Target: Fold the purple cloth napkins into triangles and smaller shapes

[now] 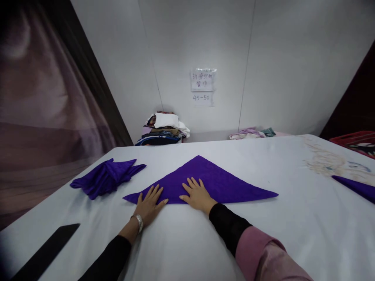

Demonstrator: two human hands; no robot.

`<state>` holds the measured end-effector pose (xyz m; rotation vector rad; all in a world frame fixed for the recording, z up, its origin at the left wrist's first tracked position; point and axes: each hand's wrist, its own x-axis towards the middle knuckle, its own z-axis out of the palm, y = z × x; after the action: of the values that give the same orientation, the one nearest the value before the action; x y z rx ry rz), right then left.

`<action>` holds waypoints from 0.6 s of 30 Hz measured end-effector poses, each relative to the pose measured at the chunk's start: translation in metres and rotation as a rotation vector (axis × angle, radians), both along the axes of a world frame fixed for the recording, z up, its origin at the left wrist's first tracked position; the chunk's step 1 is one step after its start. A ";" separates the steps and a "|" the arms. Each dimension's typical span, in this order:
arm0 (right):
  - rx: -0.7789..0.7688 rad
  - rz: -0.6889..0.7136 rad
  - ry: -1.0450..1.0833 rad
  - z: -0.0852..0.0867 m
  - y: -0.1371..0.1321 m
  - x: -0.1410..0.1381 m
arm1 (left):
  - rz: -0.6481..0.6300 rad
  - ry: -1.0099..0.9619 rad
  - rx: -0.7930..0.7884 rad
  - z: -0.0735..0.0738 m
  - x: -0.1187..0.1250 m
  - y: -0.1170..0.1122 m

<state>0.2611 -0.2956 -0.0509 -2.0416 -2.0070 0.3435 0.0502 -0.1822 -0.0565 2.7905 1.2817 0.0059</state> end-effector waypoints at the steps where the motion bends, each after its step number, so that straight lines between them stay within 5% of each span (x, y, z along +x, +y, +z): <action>1: -0.011 -0.008 0.003 0.001 -0.002 0.002 | 0.007 0.005 0.001 0.000 0.000 0.000; 6: -0.033 -0.087 -0.049 -0.002 -0.036 0.036 | 0.020 0.029 -0.005 0.001 0.000 0.000; 14: -0.064 -0.503 -0.260 -0.028 -0.166 0.154 | 0.017 0.044 -0.001 0.000 0.002 0.002; 18: -0.092 -0.638 -0.292 -0.035 -0.213 0.188 | 0.014 0.038 -0.009 0.002 0.002 0.002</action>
<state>0.4495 -0.5081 -0.0863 -2.7697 -1.3628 0.0039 0.0522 -0.1802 -0.0549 2.7870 1.3058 -0.0517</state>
